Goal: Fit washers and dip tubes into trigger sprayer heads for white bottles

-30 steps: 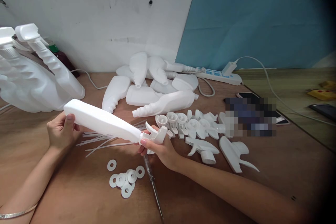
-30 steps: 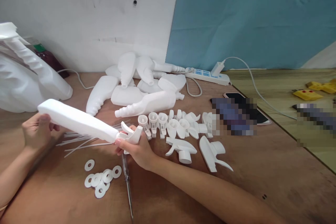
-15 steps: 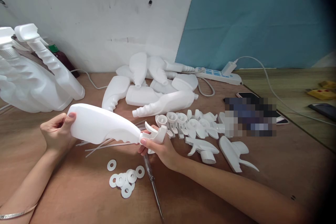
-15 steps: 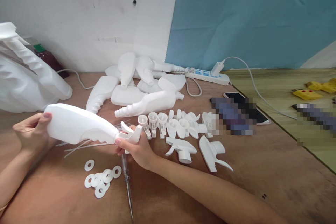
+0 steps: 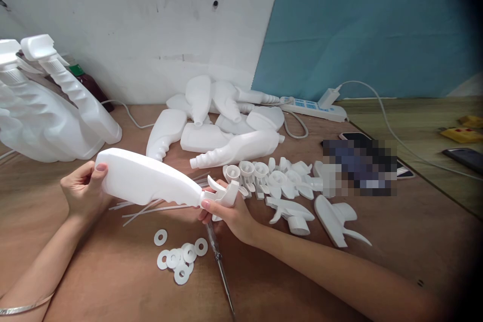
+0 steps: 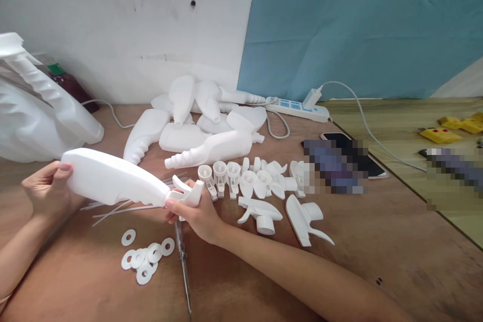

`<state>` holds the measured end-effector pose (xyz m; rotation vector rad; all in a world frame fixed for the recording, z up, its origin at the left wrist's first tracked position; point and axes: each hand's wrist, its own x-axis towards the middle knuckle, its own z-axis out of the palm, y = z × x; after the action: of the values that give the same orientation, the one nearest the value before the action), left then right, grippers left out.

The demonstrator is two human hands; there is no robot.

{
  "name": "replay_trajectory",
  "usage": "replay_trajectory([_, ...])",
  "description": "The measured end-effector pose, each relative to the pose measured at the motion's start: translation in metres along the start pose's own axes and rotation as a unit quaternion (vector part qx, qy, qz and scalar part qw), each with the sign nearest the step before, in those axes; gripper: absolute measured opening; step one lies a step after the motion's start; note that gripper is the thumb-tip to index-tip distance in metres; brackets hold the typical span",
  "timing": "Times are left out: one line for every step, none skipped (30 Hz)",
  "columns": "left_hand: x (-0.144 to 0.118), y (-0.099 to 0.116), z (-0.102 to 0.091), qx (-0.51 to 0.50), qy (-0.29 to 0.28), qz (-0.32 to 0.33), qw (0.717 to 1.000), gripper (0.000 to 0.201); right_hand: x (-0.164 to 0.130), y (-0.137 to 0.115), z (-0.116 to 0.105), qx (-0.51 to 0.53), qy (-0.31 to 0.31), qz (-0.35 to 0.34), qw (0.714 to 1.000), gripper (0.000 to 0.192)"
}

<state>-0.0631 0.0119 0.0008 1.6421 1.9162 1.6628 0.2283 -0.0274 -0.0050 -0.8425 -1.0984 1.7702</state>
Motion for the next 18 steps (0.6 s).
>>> replay_trajectory([-0.0004,0.0007,-0.0005,-0.016,0.003,0.008,1.000,0.043,0.0000,0.0001,0.0000,0.001,0.000,0.001,1.000,0.030])
replay_trajectory([-0.0006,0.0012,-0.0010,-0.030,0.001,0.018,0.999,0.041,0.0000,0.0001,0.0000,0.003,-0.001,0.001,1.000,0.030])
replay_trajectory([-0.0005,0.0012,-0.0013,-0.036,-0.003,0.031,0.999,0.039,0.0000,0.0001,0.0000,0.004,-0.001,0.000,1.000,0.030])
replay_trajectory([-0.0002,0.0008,-0.0015,-0.036,-0.007,0.041,0.999,0.036,0.0000,0.0000,0.0000,0.005,-0.001,-0.001,1.000,0.030])
replay_trajectory([0.0005,-0.0001,-0.0014,-0.035,-0.007,0.051,0.998,0.032,0.0000,-0.0002,0.0000,0.005,-0.001,-0.002,1.000,0.030])
replay_trajectory([0.0014,-0.0015,-0.0011,-0.037,-0.003,0.061,0.997,0.029,0.0000,-0.0004,0.0001,0.005,-0.001,-0.003,1.000,0.030])
replay_trajectory([0.0025,-0.0030,-0.0004,-0.039,0.001,0.068,0.997,0.025,0.0000,-0.0007,0.0002,0.004,-0.001,-0.003,1.000,0.031])
replay_trajectory([0.0035,-0.0046,0.0005,-0.043,0.006,0.071,0.997,0.022,0.0000,-0.0011,0.0004,0.003,-0.001,-0.002,1.000,0.031])
replay_trajectory([0.0045,-0.0059,0.0016,-0.047,0.010,0.070,0.996,0.020,-0.0001,-0.0014,0.0005,0.002,0.000,-0.001,1.000,0.031])
replay_trajectory([0.0054,-0.0067,0.0028,-0.054,0.015,0.071,0.996,0.018,-0.0002,-0.0017,0.0007,0.001,0.002,0.000,1.000,0.031])
replay_trajectory([0.0062,-0.0070,0.0040,-0.063,0.021,0.073,0.995,0.017,-0.0004,-0.0020,0.0009,0.000,0.003,0.001,1.000,0.030])
replay_trajectory([0.0067,-0.0067,0.0051,-0.077,0.027,0.076,0.994,0.017,-0.0004,-0.0021,0.0010,0.000,0.003,0.000,1.000,0.030])
replay_trajectory([0.0072,-0.0060,0.0060,-0.092,0.031,0.079,0.992,0.016,-0.0005,-0.0022,0.0011,0.000,0.003,0.001,1.000,0.030])
replay_trajectory([0.0075,-0.0050,0.0067,-0.110,0.031,0.080,0.990,0.016,-0.0004,-0.0022,0.0012,0.001,0.001,0.002,1.000,0.030])
replay_trajectory([0.0077,-0.0040,0.0072,-0.131,0.025,0.079,0.988,0.016,-0.0004,-0.0021,0.0012,0.002,0.000,0.002,1.000,0.030])
replay_trajectory([0.0078,-0.0032,0.0075,-0.155,0.014,0.074,0.985,0.017,-0.0003,-0.0020,0.0011,0.003,-0.001,0.002,1.000,0.030])
replay_trajectory([0.0079,-0.0029,0.0077,-0.180,0.001,0.066,0.982,0.018,-0.0002,-0.0019,0.0010,0.004,-0.001,0.002,1.000,0.030])
replay_trajectory([0.0079,-0.0032,0.0079,-0.205,-0.014,0.055,0.977,0.020,-0.0002,-0.0017,0.0009,0.005,-0.001,0.001,1.000,0.030])
